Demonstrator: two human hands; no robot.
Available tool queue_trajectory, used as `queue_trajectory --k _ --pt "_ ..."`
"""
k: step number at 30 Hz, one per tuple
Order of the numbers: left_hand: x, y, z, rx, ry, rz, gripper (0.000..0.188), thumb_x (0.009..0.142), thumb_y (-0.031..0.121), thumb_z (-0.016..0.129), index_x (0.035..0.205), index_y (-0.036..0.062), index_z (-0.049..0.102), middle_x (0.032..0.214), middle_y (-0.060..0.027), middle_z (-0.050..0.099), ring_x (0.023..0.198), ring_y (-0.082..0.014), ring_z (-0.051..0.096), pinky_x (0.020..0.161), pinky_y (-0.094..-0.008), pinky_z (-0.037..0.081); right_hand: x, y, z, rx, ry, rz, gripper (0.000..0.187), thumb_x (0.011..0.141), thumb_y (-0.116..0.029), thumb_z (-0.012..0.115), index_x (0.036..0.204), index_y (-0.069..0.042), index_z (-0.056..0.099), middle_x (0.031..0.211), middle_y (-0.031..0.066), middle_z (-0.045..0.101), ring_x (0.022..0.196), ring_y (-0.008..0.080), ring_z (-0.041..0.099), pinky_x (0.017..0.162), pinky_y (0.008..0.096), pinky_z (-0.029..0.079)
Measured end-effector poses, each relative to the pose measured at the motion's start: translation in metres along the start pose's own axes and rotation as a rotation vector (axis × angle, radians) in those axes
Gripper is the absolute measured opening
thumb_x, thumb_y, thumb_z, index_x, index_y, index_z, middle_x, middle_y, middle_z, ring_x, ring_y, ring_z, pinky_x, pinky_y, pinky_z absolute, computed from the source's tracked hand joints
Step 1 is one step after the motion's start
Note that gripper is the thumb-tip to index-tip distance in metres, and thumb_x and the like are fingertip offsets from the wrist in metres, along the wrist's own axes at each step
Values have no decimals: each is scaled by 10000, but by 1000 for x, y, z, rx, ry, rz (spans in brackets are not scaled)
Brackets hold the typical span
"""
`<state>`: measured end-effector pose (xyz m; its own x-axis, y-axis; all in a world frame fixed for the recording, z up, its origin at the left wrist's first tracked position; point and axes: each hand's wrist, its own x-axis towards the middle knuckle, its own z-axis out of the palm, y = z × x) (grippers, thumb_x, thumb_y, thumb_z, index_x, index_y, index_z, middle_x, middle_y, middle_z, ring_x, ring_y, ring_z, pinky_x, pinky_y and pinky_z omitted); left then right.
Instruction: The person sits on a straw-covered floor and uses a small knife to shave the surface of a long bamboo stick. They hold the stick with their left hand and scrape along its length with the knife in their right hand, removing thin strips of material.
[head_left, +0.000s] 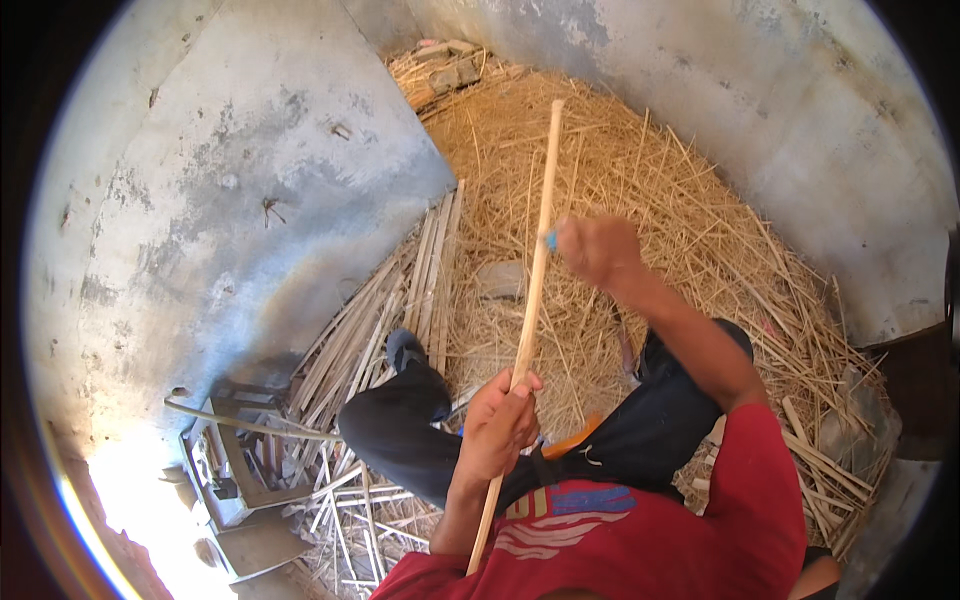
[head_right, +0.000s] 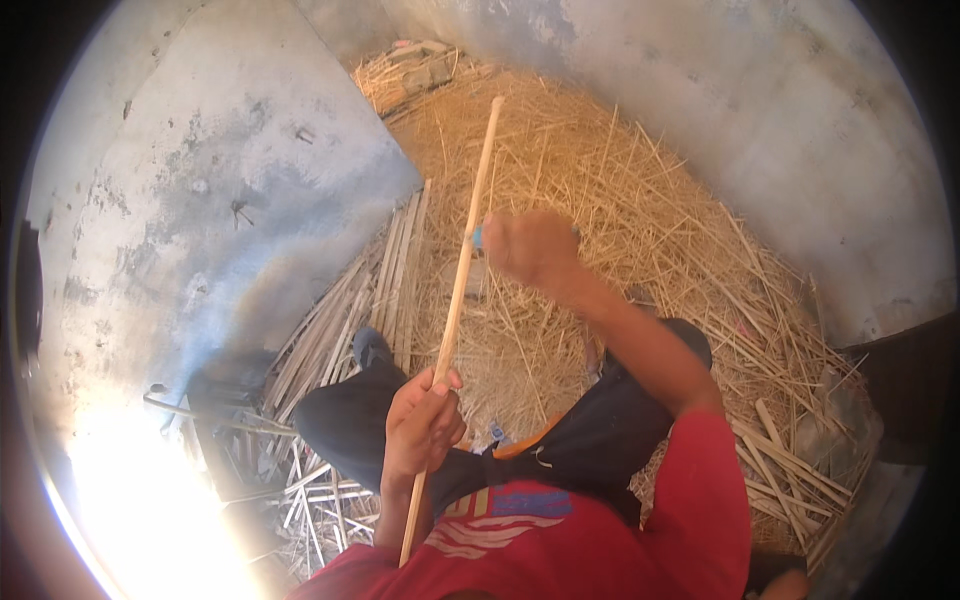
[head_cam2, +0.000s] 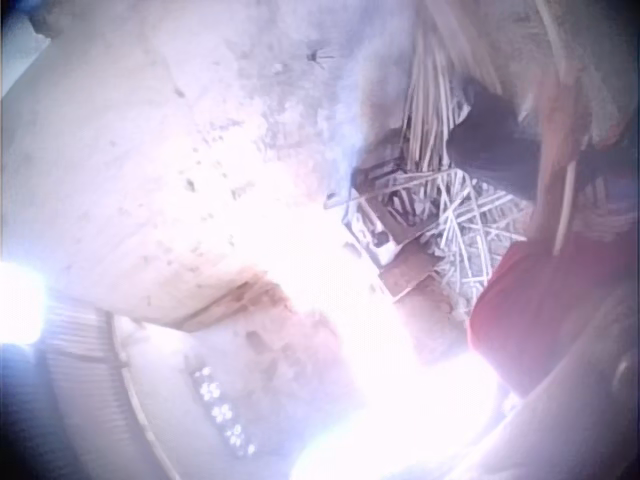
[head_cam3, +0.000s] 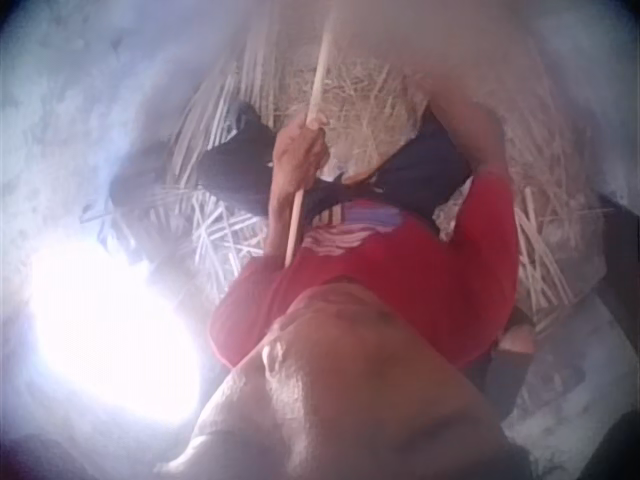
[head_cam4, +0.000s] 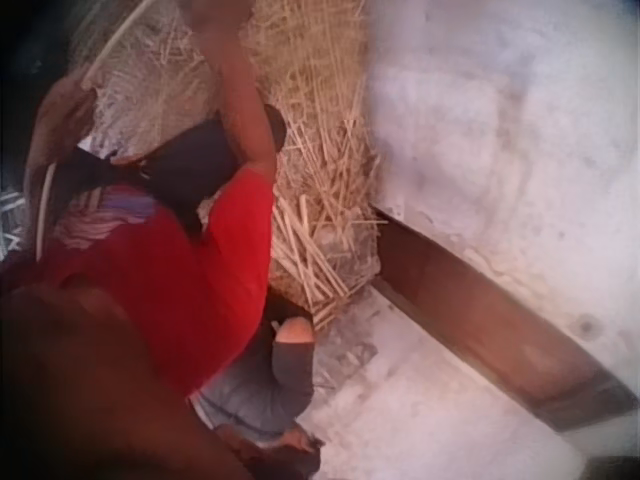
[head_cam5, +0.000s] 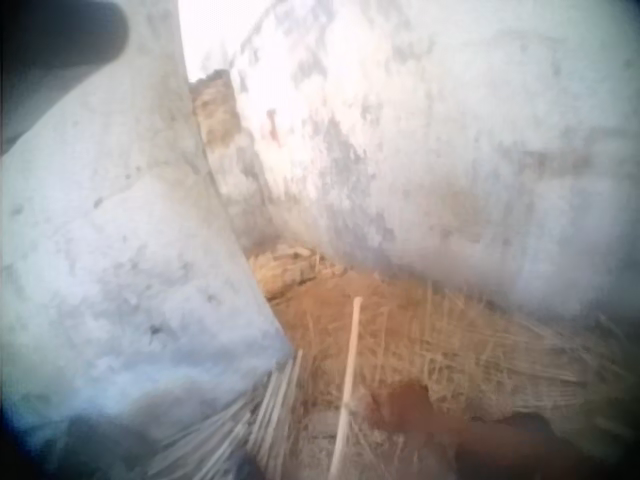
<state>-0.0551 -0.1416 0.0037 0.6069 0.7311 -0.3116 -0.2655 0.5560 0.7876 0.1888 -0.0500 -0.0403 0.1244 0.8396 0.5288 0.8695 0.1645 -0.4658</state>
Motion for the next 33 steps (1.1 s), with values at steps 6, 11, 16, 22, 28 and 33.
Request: queue_trajectory --k 6,11,16,22,28,33 --pt "8 2 -12 39 -30 38 182 1018 202 463 1083 36 496 564 53 362 427 -30 285 407 -211 232 -25 -26 4 73 41 -192 383 894 -280 451 569 -127 585 435 67 480 360 244 487 371 384 384" --pt "3 0 -5 88 -31 -12 184 1014 202 466 1076 30 492 561 59 355 425 -28 282 404 -208 233 9 17 5 34 59 -1 477 935 -296 405 527 -92 544 421 100 453 341 259 451 369 390 360" --pt "-5 -1 1 148 -11 -45 186 1006 201 479 1061 24 494 561 73 339 418 -28 266 405 -210 238 10 41 8 11 4 84 524 952 -332 372 522 -92 553 407 91 443 336 246 440 369 391 357" --pt "-11 -5 -14 134 -19 -65 166 1024 221 444 1059 62 479 572 74 356 435 -21 288 398 -204 236 0 30 19 20 -57 51 503 922 -344 379 533 -80 558 400 72 429 339 243 433 358 398 362" --pt "-28 -8 -6 220 -73 -107 154 1025 222 439 1026 73 474 610 80 363 480 -13 292 433 -195 245 22 80 18 28 -24 147 504 929 -339 349 492 -116 463 388 13 337 374 179 404 311 325 294" --pt "-51 -8 -2 381 -61 -147 175 1021 226 448 1016 56 487 618 75 383 499 -12 314 452 -194 262 33 120 5 -126 117 180 543 944 -360 349 515 -70 513 420 37 428 384 199 421 323 370 300"
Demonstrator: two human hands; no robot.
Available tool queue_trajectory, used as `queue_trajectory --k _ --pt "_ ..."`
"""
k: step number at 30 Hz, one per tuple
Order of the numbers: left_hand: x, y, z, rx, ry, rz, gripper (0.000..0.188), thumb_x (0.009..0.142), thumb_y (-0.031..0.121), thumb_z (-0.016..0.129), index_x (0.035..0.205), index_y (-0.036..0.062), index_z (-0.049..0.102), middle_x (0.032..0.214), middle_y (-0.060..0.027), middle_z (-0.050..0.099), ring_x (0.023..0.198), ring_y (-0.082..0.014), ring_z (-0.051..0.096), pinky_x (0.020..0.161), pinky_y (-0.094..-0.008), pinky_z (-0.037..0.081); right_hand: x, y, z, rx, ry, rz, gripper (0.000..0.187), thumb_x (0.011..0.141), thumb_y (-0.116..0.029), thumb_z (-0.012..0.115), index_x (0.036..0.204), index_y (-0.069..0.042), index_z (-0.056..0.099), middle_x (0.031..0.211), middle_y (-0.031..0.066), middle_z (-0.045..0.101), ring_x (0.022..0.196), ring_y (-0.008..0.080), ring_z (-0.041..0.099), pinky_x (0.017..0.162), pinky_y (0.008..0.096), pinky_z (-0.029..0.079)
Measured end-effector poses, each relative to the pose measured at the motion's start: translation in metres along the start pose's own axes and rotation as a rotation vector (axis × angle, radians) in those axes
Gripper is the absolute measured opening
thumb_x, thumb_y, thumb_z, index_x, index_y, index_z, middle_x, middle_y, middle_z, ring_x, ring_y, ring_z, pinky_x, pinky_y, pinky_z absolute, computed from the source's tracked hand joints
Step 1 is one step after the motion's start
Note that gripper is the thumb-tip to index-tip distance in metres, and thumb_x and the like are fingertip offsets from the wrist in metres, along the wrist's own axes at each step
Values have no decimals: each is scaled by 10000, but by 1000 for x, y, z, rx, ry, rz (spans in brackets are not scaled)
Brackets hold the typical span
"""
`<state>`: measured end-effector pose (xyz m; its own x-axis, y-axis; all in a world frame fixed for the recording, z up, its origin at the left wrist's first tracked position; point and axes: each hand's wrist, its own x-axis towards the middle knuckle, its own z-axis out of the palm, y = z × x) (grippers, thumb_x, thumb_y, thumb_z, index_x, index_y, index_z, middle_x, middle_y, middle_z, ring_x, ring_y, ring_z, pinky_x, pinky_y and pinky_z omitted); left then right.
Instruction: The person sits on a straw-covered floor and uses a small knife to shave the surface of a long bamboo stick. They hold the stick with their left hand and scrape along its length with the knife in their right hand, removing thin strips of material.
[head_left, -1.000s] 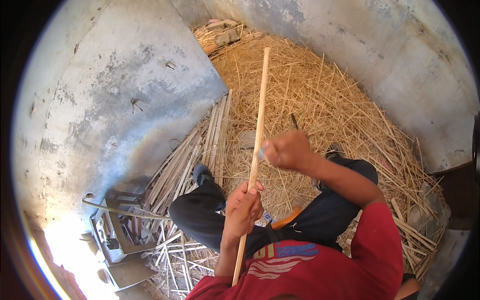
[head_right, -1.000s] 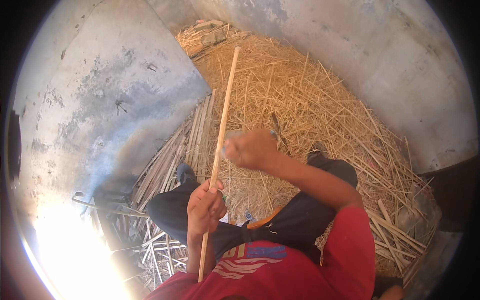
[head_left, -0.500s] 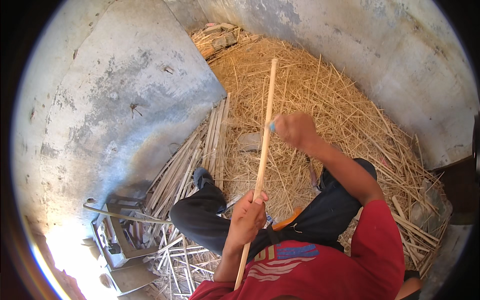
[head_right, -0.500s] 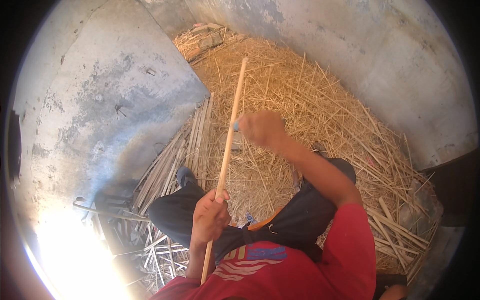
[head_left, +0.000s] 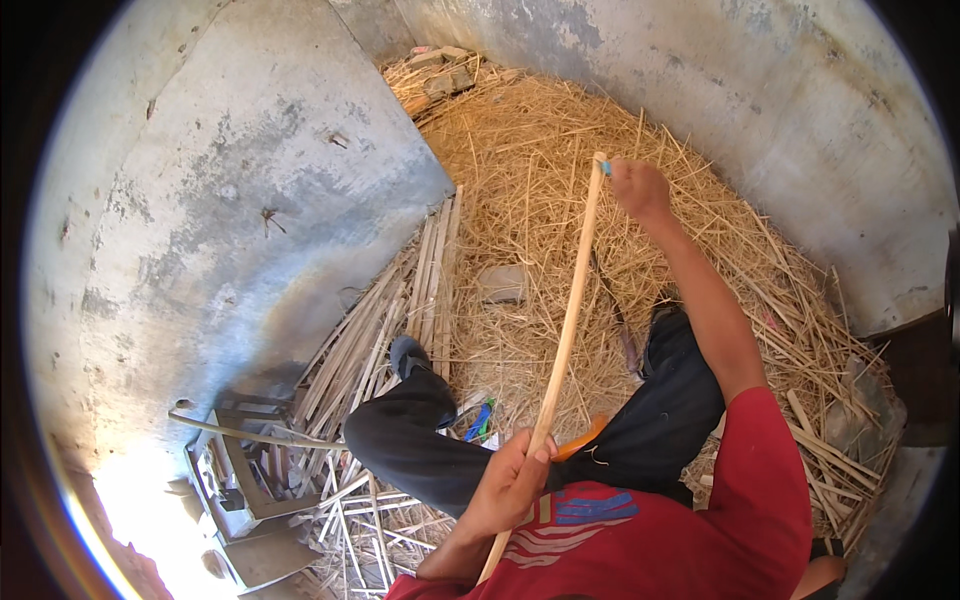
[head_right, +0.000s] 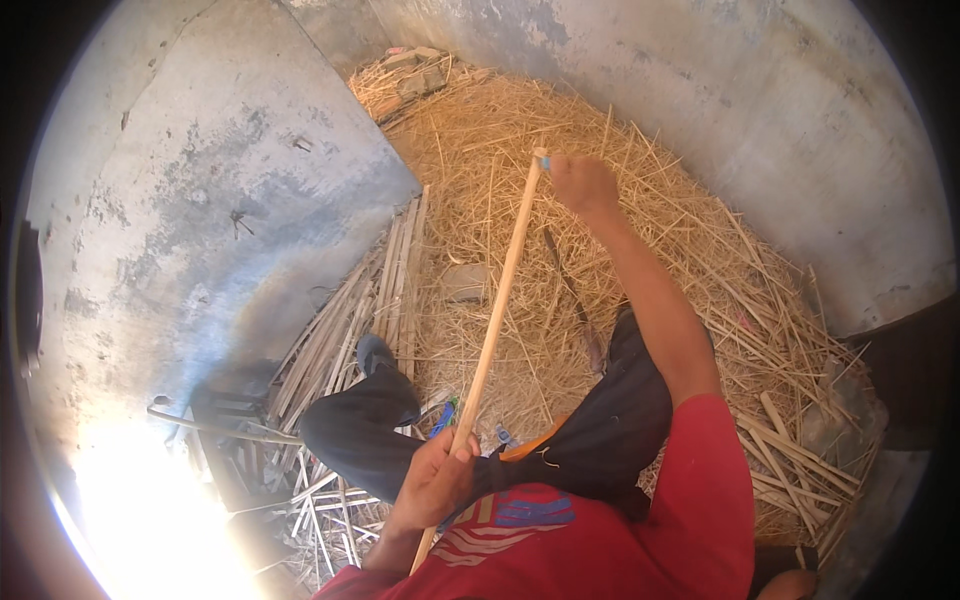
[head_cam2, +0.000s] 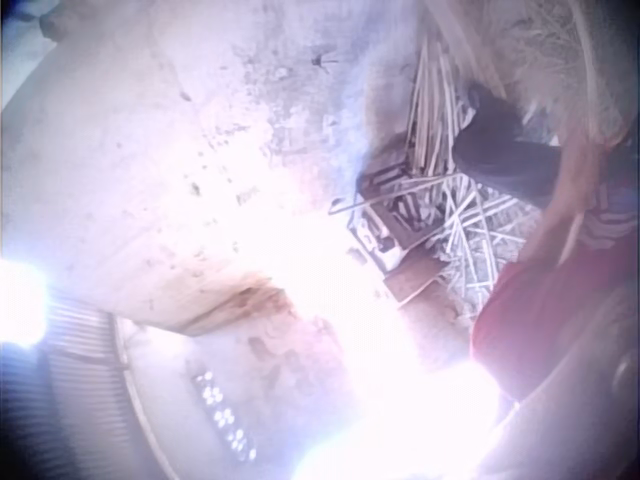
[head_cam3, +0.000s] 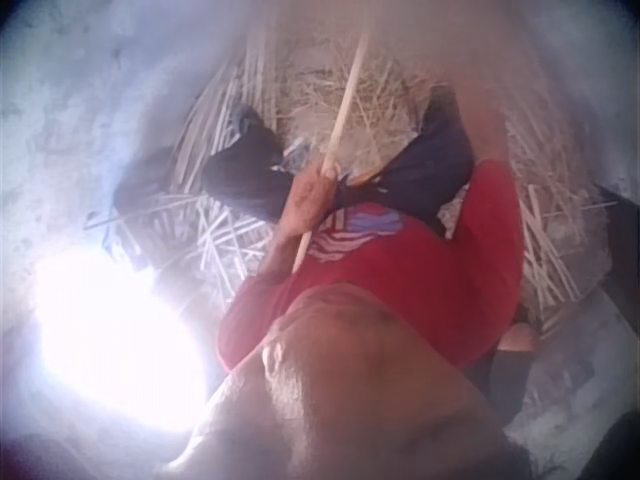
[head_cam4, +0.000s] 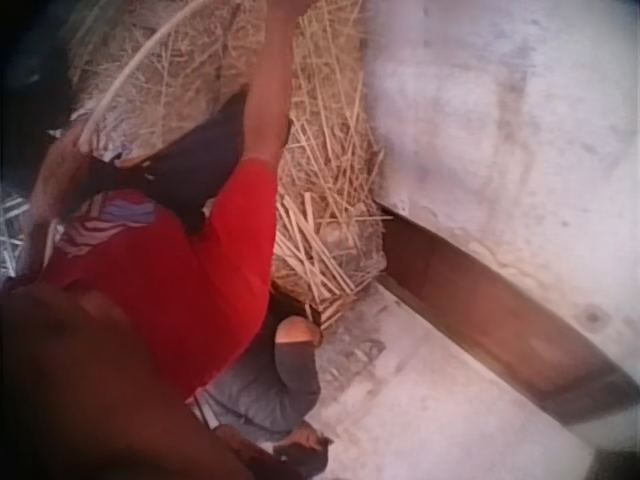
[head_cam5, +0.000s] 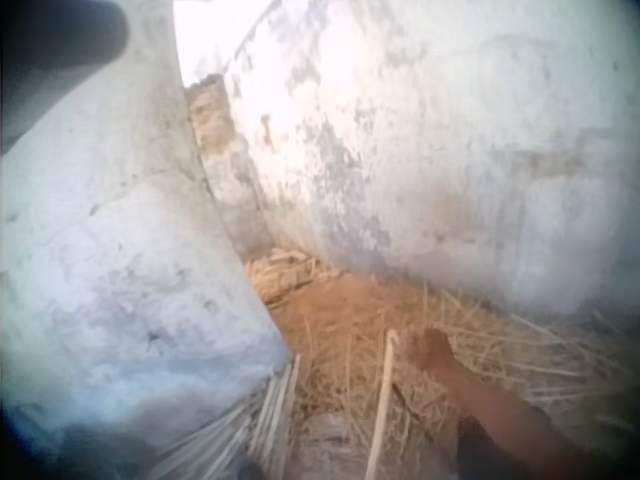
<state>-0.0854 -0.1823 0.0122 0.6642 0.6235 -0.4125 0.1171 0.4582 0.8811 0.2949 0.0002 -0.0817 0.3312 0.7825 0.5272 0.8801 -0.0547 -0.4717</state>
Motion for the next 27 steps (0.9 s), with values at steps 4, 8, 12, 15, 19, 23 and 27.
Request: queue_trajectory --k 4,8,12,15,19,23,27 --pt "-6 -10 -4 -94 -27 -31 183 1019 232 455 1034 55 498 643 71 409 524 -14 334 469 -191 274 14 26 -2 -195 -103 70 564 959 -409 339 610 -49 596 483 74 530 433 242 504 432 417 398" --pt "-38 0 1 78 -126 -39 173 1020 217 445 1053 58 502 644 70 407 543 -14 333 489 -190 280 5 139 -21 -196 117 546 549 971 -430 351 785 1 636 656 169 609 605 335 583 601 460 457" --pt "-18 -8 -17 -192 109 -47 196 1018 210 438 1080 36 502 576 66 397 461 -22 339 423 -189 260 16 112 -44 -164 -110 342 500 981 -391 370 854 15 633 737 183 643 651 340 596 652 483 479" --pt "10 1 -20 -185 130 30 217 1007 221 475 1077 19 508 555 60 384 426 -30 317 399 -200 251 2 -2 -37 35 -311 172 442 951 -364 419 761 -23 626 594 156 576 564 270 577 567 439 477" --pt "44 16 -28 -175 118 142 219 1020 220 446 1097 23 505 529 44 380 398 -38 310 378 -203 242 -70 -115 -40 209 -168 -346 314 867 -268 518 595 -118 567 490 87 526 419 270 533 409 398 410" --pt "53 30 -22 -262 98 157 215 1033 217 416 1071 25 504 514 40 354 381 -44 285 372 -210 233 -93 -152 -53 297 -290 -432 311 839 -279 531 570 -126 562 497 78 539 423 272 541 415 390 424" --pt "56 33 -11 -419 51 122 219 1044 225 376 1021 39 487 499 35 339 344 -58 263 368 -216 229 -86 -143 -44 331 -187 -366 354 854 -285 514 540 -122 539 490 82 525 408 275 528 408 384 415"
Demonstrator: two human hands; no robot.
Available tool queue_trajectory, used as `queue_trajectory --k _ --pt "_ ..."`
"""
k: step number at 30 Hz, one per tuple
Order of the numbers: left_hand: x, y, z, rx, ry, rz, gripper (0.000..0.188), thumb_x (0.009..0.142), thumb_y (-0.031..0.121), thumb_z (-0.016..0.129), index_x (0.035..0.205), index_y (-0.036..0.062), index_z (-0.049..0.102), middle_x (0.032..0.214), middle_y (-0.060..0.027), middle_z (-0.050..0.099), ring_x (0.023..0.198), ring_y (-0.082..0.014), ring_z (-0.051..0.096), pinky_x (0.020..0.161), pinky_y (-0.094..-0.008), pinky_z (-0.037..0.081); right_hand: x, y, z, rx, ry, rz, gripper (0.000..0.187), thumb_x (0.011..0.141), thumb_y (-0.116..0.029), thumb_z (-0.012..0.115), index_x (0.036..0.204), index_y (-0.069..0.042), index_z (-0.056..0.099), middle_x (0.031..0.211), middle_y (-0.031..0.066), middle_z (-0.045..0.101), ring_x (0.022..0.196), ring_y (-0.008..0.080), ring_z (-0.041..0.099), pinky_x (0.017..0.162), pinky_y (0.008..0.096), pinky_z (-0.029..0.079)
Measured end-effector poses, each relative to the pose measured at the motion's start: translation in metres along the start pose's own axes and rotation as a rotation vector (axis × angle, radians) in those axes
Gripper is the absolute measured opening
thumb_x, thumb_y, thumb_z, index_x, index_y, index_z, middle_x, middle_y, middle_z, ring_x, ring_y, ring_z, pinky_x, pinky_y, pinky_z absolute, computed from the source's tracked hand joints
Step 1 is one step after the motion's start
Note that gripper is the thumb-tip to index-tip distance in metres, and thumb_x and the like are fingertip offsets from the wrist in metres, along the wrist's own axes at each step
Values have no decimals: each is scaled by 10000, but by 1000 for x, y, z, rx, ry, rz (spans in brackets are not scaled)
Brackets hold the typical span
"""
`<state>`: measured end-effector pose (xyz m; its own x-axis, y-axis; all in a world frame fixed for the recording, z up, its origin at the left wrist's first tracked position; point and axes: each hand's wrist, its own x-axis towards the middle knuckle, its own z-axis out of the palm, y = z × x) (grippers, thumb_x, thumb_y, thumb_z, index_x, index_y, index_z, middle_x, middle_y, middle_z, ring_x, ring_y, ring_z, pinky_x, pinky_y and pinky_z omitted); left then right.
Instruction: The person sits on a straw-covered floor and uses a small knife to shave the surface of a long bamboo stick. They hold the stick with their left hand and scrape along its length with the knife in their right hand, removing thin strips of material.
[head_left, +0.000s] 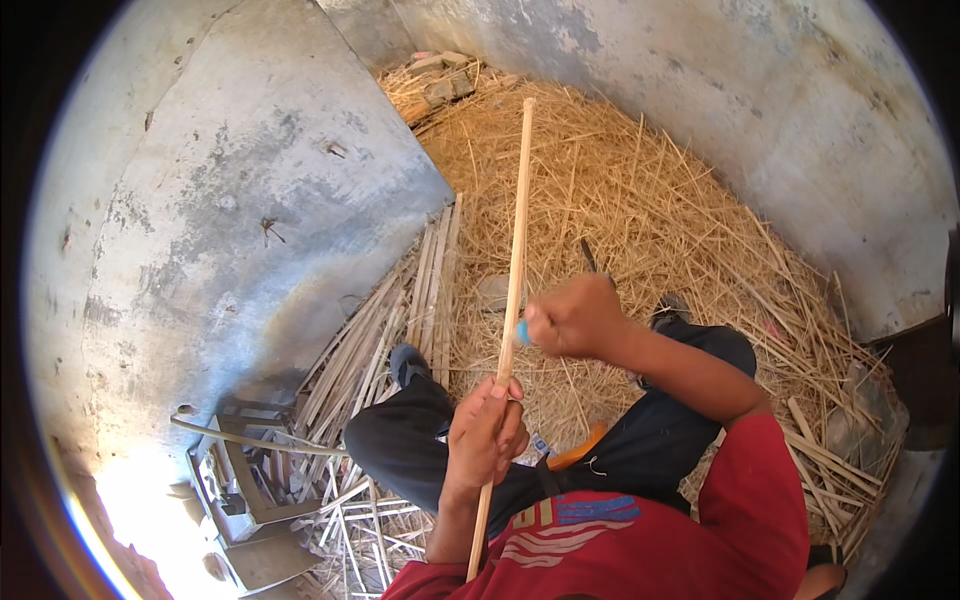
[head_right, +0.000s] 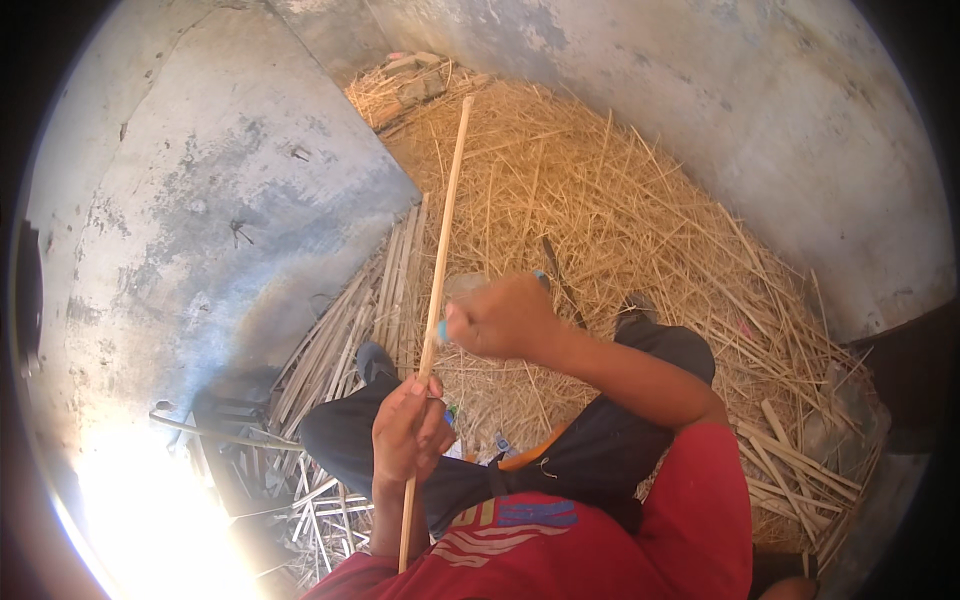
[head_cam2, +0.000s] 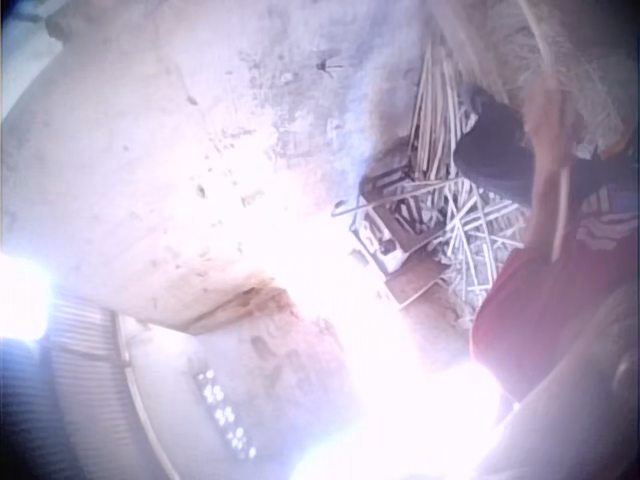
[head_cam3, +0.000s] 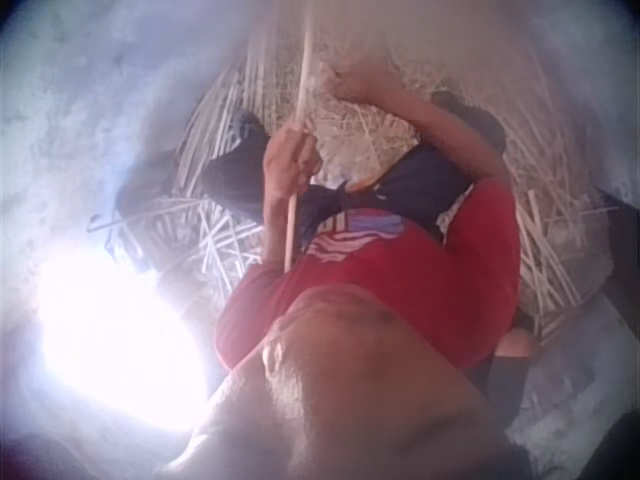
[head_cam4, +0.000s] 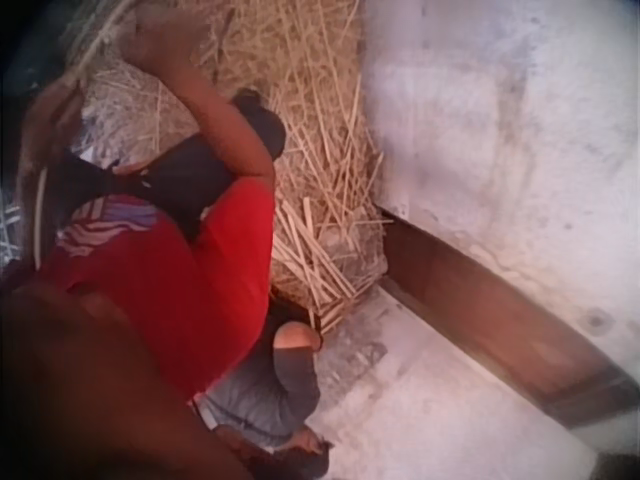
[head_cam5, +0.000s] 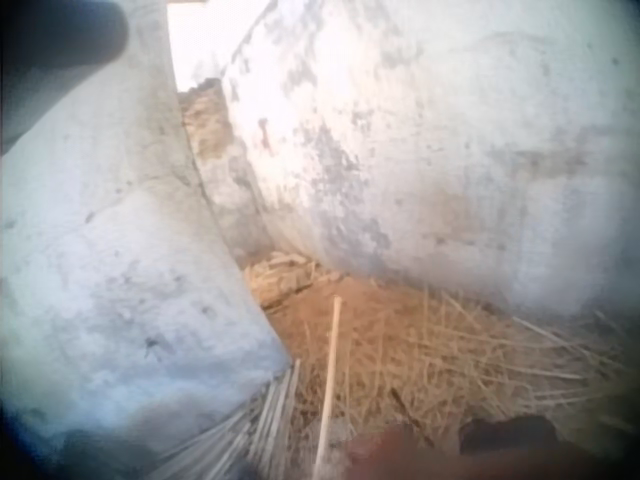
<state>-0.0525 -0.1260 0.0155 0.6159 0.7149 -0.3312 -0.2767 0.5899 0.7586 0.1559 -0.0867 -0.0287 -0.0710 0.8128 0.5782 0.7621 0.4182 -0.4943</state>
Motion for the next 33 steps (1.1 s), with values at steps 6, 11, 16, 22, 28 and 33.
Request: queue_trajectory --k 6,11,16,22,28,33 --pt "4 3 -3 -90 12 -39 218 1045 235 358 984 57 468 493 31 335 319 -67 257 360 -225 224 4 -3 8 -3 75 1 379 861 -285 503 524 -114 529 447 91 486 385 278 510 392 391 404" --pt "5 -2 -4 -60 14 -37 214 1045 235 364 979 61 469 503 30 347 319 -63 256 360 -219 226 16 33 13 -210 98 53 396 870 -281 493 516 -108 533 436 96 478 371 264 503 391 393 403" --pt "-3 -4 -6 -30 -16 -16 204 1045 233 383 982 62 474 513 32 359 340 -54 273 367 -207 226 16 24 13 -54 101 129 396 878 -277 486 523 -111 539 429 84 472 369 259 500 398 395 409" --pt "-2 -5 -8 324 77 28 198 1020 255 443 977 63 471 548 50 361 403 -35 285 400 -200 253 11 37 16 -196 67 87 398 884 -268 475 522 -109 528 431 69 474 363 242 488 387 396 403" --pt "-11 -9 -2 -7 -17 -81 203 1030 254 391 979 72 464 516 55 349 359 -48 291 394 -206 261 23 57 7 -158 -25 204 379 879 -263 464 543 -112 554 454 65 498 374 224 494 391 387 403" --pt "-4 -6 -5 -342 -100 -140 197 1043 242 319 987 89 428 476 50 338 316 -61 293 390 -215 263 6 4 7 3 69 15 358 863 -287 473 571 -118 591 460 67 501 375 241 499 399 382 404"
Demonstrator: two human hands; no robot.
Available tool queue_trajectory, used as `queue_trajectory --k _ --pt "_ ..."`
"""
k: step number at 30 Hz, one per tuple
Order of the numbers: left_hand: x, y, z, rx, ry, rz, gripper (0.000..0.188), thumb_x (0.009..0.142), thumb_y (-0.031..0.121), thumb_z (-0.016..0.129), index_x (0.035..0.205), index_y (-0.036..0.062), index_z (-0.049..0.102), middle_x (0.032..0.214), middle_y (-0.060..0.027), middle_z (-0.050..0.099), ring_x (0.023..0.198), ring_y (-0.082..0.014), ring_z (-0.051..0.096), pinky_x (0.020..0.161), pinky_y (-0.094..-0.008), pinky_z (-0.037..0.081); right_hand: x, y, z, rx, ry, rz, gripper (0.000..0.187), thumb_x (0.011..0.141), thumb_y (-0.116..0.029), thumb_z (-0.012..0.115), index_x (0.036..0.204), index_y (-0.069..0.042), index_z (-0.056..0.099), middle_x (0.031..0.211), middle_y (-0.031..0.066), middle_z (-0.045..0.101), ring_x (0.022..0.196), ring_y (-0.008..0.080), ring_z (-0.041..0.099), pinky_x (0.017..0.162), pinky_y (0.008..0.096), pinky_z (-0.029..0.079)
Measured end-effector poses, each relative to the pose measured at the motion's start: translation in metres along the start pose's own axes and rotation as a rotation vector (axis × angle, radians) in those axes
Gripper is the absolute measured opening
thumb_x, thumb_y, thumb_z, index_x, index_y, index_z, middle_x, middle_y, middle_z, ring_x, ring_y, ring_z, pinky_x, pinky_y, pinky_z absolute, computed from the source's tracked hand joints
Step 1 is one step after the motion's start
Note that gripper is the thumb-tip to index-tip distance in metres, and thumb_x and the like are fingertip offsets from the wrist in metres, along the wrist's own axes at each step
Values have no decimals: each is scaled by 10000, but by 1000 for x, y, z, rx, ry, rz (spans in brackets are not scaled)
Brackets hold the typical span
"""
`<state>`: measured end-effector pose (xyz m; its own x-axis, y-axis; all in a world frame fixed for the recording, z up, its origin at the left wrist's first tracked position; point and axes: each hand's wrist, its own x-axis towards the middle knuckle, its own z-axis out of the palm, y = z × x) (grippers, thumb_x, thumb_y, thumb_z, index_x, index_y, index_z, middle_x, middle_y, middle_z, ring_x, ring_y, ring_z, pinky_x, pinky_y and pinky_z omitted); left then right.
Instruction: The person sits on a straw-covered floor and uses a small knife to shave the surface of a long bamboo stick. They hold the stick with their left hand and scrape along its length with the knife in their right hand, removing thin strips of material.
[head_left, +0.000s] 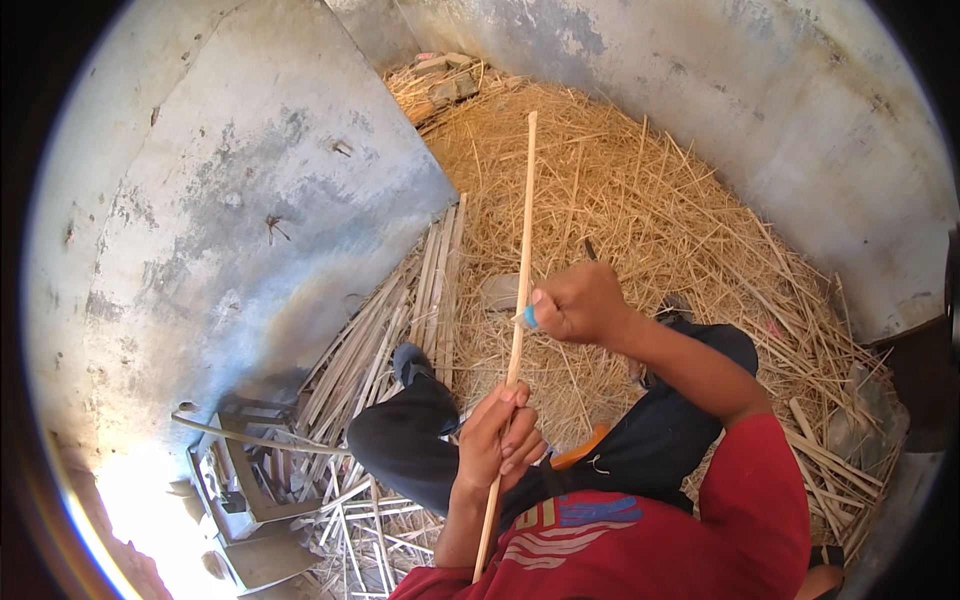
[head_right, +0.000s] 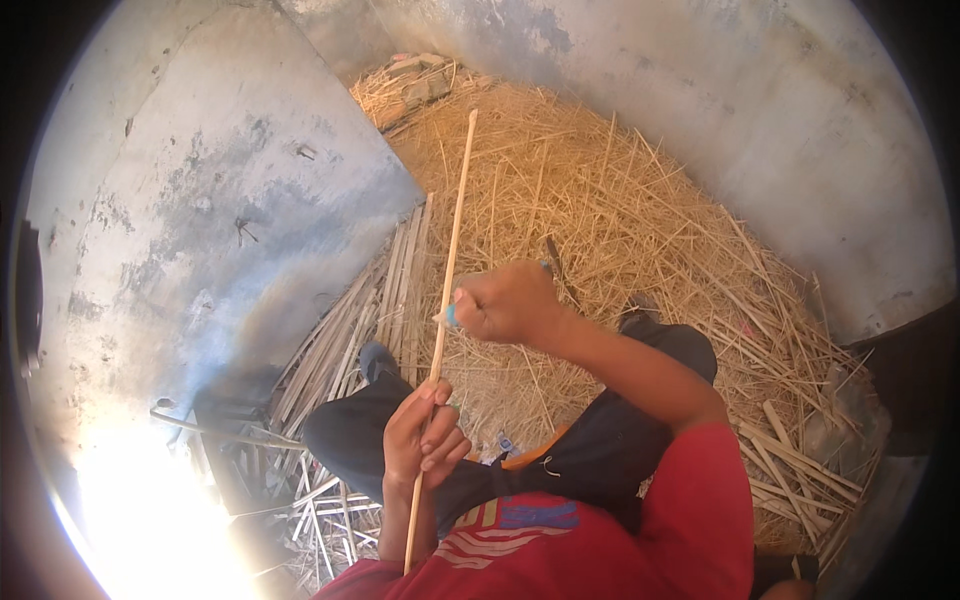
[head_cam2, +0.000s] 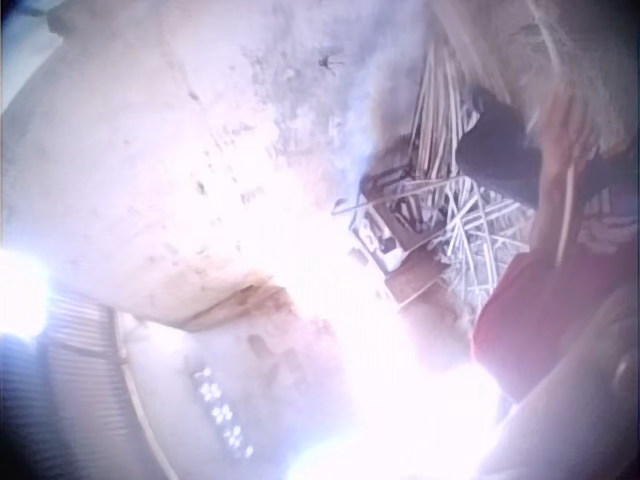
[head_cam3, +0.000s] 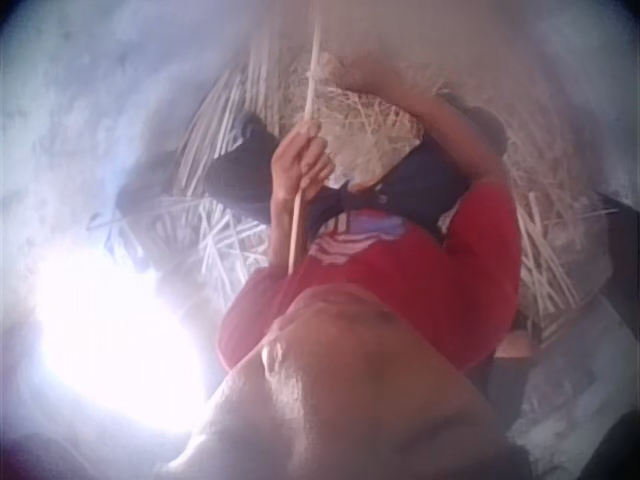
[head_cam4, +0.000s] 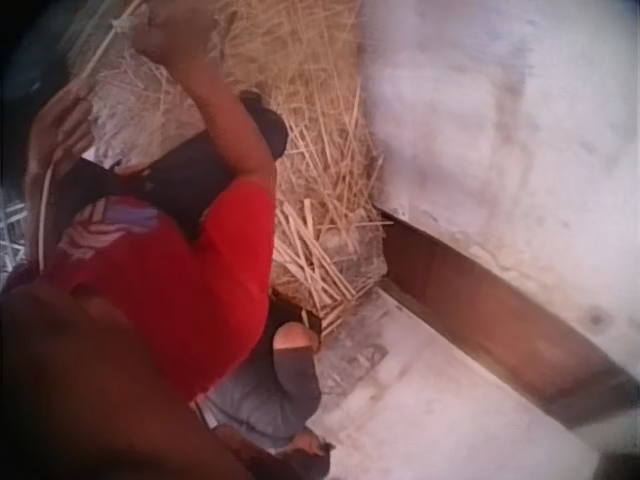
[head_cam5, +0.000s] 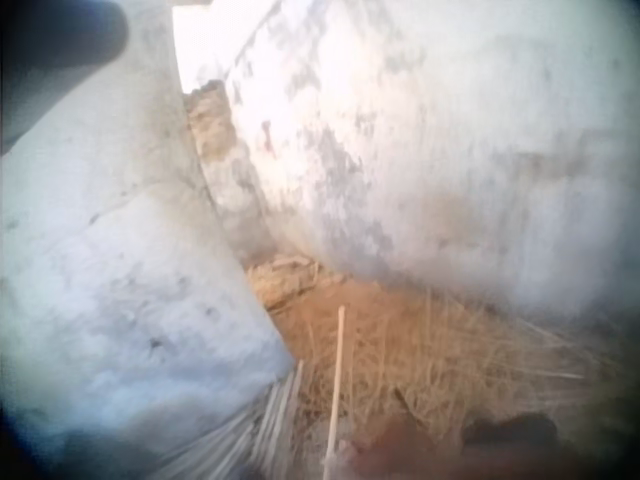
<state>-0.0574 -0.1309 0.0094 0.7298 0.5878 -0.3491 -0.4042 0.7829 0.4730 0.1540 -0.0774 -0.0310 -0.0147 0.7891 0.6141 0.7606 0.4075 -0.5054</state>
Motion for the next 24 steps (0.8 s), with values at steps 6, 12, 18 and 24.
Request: queue_trajectory --k 6,12,18,24 --pt "-3 -2 11 110 21 -8 200 1040 255 339 976 86 424 484 45 332 325 -60 282 395 -220 261 22 41 1 -38 129 51 417 885 -318 448 556 -114 602 415 56 468 334 232 437 373 369 382" --pt "-10 -6 6 216 48 23 200 1034 267 378 964 88 432 499 46 340 349 -57 265 398 -225 256 5 40 11 -111 41 51 485 916 -328 415 541 -86 602 382 53 413 309 200 387 340 364 341" --pt "-18 -18 2 360 7 -38 209 1046 276 380 931 106 417 537 45 342 390 -56 280 416 -213 267 22 99 -9 -210 -33 265 382 875 -335 484 563 -135 579 419 27 459 346 190 435 338 395 347" --pt "-15 4 0 357 97 68 212 1038 274 385 939 93 436 513 46 338 354 -57 278 379 -217 252 -2 22 5 -60 -91 70 348 872 -320 489 603 -129 601 444 65 490 374 250 499 378 407 398"
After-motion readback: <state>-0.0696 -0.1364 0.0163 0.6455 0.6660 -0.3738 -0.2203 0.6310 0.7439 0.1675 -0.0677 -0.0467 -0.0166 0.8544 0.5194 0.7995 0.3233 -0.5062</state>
